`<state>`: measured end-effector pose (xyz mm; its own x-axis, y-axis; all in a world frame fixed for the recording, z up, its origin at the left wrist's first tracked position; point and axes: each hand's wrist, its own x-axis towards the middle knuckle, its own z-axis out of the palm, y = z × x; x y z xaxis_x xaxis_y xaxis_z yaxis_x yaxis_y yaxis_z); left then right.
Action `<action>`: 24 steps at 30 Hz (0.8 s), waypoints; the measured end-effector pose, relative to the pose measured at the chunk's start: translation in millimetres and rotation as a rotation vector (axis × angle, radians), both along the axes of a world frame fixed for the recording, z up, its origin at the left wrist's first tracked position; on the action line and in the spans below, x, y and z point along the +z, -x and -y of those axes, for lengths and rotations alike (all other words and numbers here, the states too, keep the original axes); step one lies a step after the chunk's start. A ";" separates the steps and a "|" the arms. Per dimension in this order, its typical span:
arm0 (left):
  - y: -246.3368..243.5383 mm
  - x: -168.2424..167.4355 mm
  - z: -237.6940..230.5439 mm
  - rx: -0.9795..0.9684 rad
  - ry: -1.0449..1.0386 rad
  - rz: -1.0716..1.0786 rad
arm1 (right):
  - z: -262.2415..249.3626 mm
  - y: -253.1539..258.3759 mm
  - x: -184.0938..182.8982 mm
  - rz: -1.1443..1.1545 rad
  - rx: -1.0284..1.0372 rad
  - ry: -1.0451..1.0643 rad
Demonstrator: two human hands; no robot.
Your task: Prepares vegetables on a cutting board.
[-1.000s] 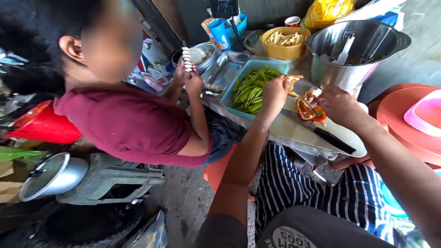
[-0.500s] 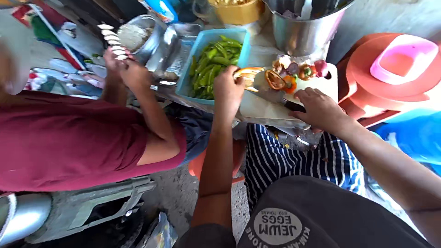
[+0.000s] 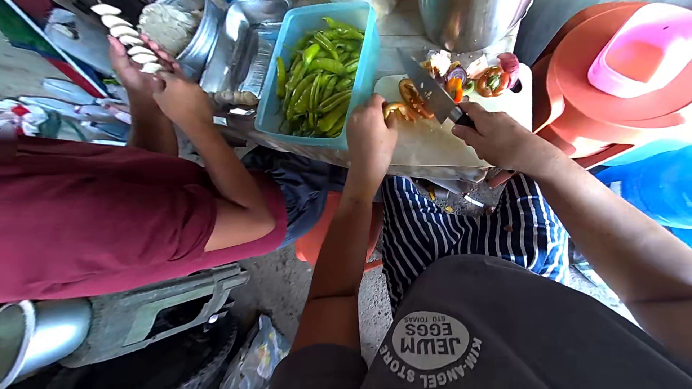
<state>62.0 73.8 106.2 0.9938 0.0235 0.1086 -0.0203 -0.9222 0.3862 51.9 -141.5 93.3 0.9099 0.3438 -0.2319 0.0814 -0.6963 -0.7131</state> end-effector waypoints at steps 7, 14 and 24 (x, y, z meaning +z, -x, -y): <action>8.2 -6.4 -7.8 -0.077 0.140 0.049 | -3.8 12.0 -5.4 0.156 0.064 0.013; 5.5 13.2 15.8 -0.383 -0.199 0.204 | 7.9 2.9 15.0 -0.303 -0.168 -0.563; -63.8 25.0 39.3 -0.376 -0.474 -0.012 | 53.7 16.0 23.5 -0.239 -0.202 -0.507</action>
